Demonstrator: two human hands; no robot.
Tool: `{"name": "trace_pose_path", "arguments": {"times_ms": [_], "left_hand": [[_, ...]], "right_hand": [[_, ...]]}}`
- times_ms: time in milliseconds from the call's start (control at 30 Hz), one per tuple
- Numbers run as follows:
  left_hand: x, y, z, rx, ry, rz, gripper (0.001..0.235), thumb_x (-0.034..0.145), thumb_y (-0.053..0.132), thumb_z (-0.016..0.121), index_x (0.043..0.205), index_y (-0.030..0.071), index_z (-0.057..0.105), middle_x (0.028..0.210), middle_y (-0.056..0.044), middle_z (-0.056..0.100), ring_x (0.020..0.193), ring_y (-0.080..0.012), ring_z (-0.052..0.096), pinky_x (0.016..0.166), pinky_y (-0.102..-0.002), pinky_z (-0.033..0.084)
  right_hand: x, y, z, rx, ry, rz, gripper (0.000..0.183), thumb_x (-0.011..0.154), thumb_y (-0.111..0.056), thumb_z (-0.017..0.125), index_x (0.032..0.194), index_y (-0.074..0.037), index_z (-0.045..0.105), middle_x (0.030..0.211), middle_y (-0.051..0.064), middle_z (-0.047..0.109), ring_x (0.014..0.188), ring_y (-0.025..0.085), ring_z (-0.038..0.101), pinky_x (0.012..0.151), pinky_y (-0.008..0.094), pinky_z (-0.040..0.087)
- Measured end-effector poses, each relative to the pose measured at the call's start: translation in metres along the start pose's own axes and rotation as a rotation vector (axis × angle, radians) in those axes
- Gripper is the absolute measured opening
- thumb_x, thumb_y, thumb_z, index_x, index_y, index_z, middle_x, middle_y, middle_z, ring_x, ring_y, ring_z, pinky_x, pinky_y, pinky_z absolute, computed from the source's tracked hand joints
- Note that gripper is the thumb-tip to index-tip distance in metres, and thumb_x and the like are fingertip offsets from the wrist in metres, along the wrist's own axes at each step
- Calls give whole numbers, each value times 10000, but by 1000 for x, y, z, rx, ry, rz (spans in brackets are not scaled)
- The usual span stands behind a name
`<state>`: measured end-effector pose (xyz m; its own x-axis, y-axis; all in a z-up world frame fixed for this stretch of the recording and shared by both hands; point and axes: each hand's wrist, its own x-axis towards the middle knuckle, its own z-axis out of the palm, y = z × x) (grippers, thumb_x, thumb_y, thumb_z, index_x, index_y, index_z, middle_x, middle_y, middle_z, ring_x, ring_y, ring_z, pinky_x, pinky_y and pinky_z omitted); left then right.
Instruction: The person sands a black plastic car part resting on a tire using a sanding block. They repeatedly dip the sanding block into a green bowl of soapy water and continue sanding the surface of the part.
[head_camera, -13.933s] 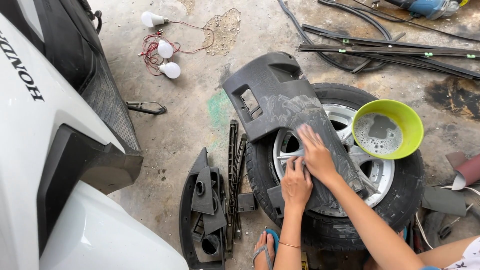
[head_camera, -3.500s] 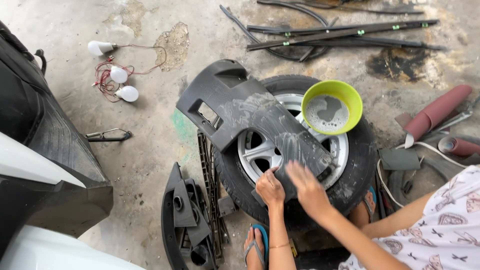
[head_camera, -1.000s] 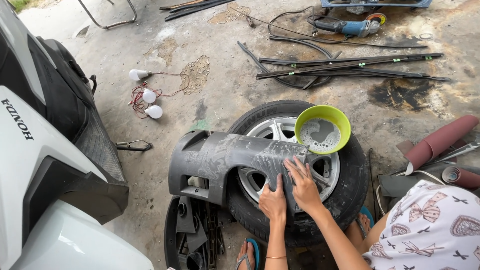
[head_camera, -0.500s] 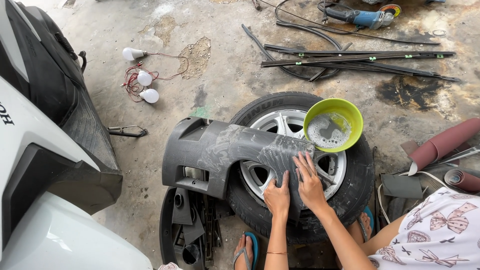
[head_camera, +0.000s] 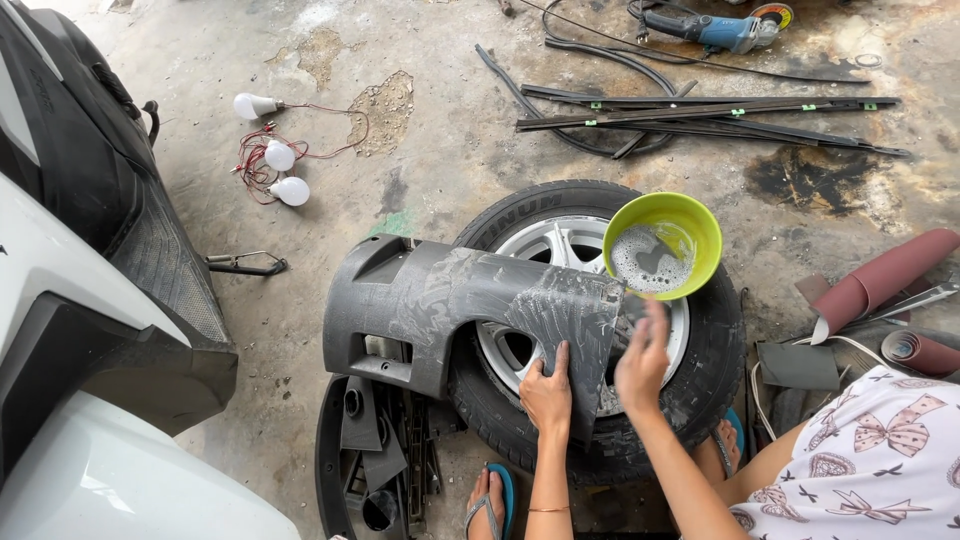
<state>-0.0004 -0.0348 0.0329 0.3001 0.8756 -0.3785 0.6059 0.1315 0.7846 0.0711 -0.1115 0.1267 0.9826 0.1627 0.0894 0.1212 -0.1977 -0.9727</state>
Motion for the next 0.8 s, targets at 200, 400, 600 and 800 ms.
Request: {"name": "trace_pose_path", "arguments": {"times_ms": [200,400,600,800], "left_hand": [[-2,3,-2,-9,-10,-30,705,801,796,672,860,99,759,873,-238,746,1027,-444,705,884,-540,541],[1,0,0,-7,-19,-51,682,794,793,676,848,119,765,864,-229,748,1027,-434,707,869,-530,540],[6,-9,6,13,-21,-54,694,797,798,668,844,111,758,877,-235,746,1038,-431,703,884,-532,538],[5,-7,5,15,-17,-56,680,802,790,665,850,120,765,893,-233,751,1048,-426,703,885,-522,539]], "right_hand": [[148,132,-50,-198,614,11,320,1152,-263,298,1393,-267,508,1426,42,533,1334,310,512,1113,514,401],[193,147,-54,-414,423,-101,285,1096,-326,655,1273,-108,605,1217,181,681,1103,450,646,912,572,508],[190,108,-63,-595,170,-20,436,914,-86,771,1320,-46,618,1157,249,712,1069,471,667,912,564,534],[227,161,-71,-556,119,189,467,848,-98,794,1299,-143,682,1157,191,720,1024,380,699,718,447,627]]}}
